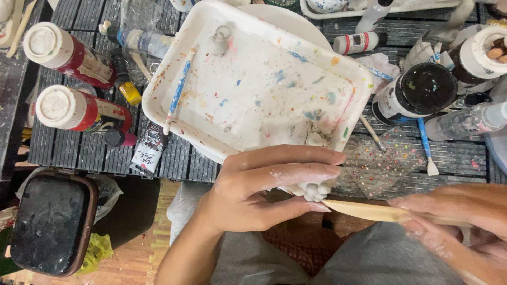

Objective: The person shapes a small piece of gray clay into a figurine using a wooden sculpting tool and their fingers. They repeatedly smooth the surface, add small clay pieces, and refine the form on a cluttered workbench.

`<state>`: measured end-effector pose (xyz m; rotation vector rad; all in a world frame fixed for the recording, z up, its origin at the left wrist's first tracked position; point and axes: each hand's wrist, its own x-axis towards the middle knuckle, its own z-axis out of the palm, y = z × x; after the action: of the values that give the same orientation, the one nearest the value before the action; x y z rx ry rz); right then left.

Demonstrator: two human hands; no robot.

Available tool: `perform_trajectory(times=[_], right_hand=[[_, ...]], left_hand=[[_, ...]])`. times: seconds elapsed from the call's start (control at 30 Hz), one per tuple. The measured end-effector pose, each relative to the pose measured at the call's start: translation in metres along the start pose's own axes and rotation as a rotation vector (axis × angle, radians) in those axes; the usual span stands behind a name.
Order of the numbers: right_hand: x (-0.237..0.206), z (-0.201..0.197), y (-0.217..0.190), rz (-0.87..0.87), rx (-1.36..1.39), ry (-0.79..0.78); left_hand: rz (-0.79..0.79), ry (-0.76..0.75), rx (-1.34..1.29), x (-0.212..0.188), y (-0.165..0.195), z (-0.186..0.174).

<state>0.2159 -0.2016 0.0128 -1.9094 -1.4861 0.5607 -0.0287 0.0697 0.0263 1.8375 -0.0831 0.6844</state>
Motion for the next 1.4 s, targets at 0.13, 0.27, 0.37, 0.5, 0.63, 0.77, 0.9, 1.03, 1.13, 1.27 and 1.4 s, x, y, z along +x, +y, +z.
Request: perform_trajectory(times=[0.13, 0.27, 0.37, 0.5, 0.63, 0.77, 0.9, 1.03, 1.13, 1.27, 1.4], right_hand=[[0.000, 0.002, 0.000, -0.006, 0.048, 0.022], [-0.016, 0.006, 0.015, 0.109, 0.117, 0.035], [-0.024, 0.001, 0.033, 0.192, 0.161, 0.016], [-0.018, 0.001, 0.044, 0.341, 0.286, -0.061], [-0.018, 0.008, 0.022, 0.120, 0.270, 0.141], [-0.013, 0.007, 0.009, 0.196, 0.318, 0.045], [0.002, 0.006, 0.019, 0.233, 0.619, 0.027], [0.008, 0.008, 0.021, 0.244, 0.788, 0.053], [0.010, 0.008, 0.017, 0.312, 0.702, 0.056], [0.016, 0.005, 0.012, 0.295, 0.685, 0.018], [0.019, 0.003, 0.009, 0.355, 0.575, 0.013]], left_hand=[[0.029, 0.011, -0.008, 0.002, 0.000, 0.003], [0.031, 0.010, 0.000, 0.002, 0.001, 0.004], [0.027, 0.042, 0.072, 0.000, 0.001, 0.005], [0.047, 0.194, 0.191, -0.002, -0.003, 0.015], [0.035, 0.287, 0.295, -0.005, -0.009, 0.020], [0.093, 0.272, 0.325, -0.007, -0.011, 0.020], [0.177, 0.226, 0.415, -0.008, -0.009, 0.018], [0.205, 0.224, 0.480, -0.009, -0.007, 0.018], [0.218, 0.239, 0.500, -0.009, -0.007, 0.020], [0.262, 0.250, 0.514, -0.007, -0.007, 0.021], [0.347, 0.255, 0.592, -0.002, -0.006, 0.017]])
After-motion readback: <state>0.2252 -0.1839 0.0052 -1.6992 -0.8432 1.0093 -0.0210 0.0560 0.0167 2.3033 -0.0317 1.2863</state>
